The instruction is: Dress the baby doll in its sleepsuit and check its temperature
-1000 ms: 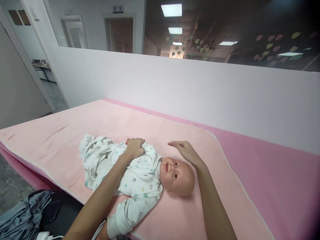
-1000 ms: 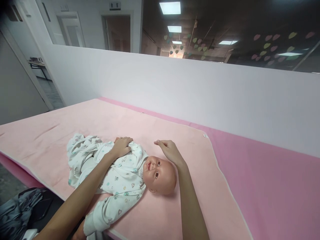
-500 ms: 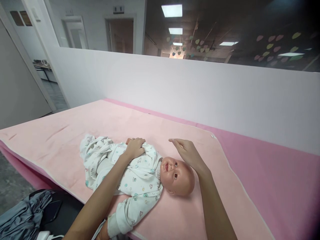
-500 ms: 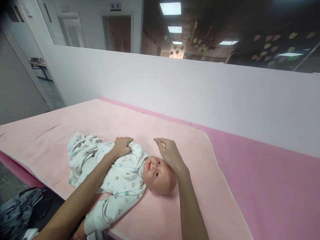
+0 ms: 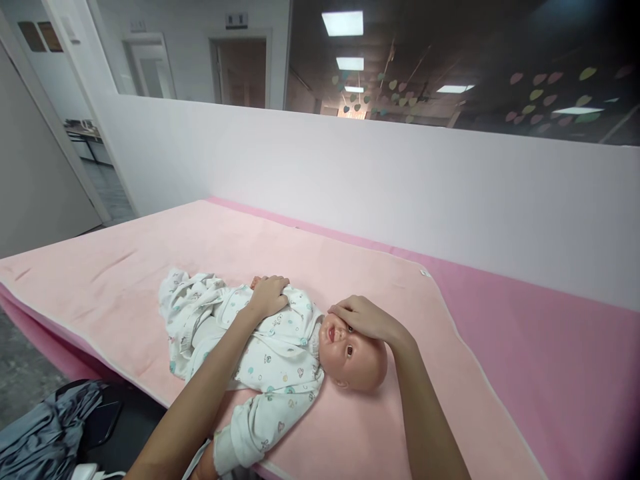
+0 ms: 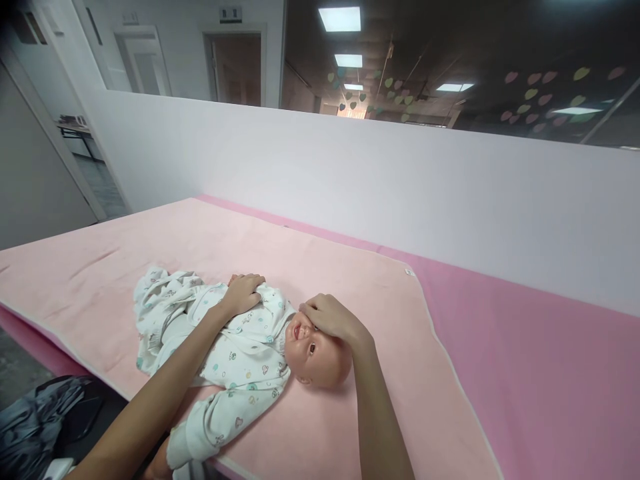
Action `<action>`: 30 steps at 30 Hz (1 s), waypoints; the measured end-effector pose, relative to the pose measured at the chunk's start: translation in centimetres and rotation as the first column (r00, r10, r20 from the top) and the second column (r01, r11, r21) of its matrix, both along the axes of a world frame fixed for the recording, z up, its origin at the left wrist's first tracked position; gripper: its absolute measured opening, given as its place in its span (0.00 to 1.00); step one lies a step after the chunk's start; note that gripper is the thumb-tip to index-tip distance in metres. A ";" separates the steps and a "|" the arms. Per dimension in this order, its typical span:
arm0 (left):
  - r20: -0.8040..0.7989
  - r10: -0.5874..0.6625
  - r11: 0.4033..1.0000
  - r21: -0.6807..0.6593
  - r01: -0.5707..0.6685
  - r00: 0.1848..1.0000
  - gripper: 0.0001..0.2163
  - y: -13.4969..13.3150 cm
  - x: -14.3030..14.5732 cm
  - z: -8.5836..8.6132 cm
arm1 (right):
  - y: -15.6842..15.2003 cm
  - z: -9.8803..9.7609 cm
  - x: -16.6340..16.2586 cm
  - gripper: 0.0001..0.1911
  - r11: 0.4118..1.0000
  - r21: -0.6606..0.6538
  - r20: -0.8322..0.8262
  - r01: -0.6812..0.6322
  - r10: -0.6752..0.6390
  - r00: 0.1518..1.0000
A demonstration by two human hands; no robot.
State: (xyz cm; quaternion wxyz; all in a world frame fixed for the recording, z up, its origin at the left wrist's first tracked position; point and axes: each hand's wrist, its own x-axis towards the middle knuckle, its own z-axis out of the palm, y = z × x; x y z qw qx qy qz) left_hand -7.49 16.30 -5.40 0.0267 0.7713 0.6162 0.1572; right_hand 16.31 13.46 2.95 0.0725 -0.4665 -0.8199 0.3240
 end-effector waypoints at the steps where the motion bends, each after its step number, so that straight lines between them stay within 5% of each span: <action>1: -0.001 0.002 1.000 -0.002 -0.002 1.000 0.09 0.0 0.0 0.0 | 0.0 0.0 0.0 0.18 1.000 0.003 0.000 0.011 -0.011 1.000; 25: -0.006 0.012 0.999 -0.038 -0.012 1.000 0.09 -0.1 0.0 0.3 | 0.3 -0.2 0.2 0.13 0.991 0.106 0.125 0.079 -0.092 0.988; 30: 0.032 0.002 1.000 -0.021 -0.002 0.999 0.11 0.0 -0.1 0.3 | 0.4 0.0 0.0 0.20 0.976 0.151 -0.104 0.156 -0.141 0.985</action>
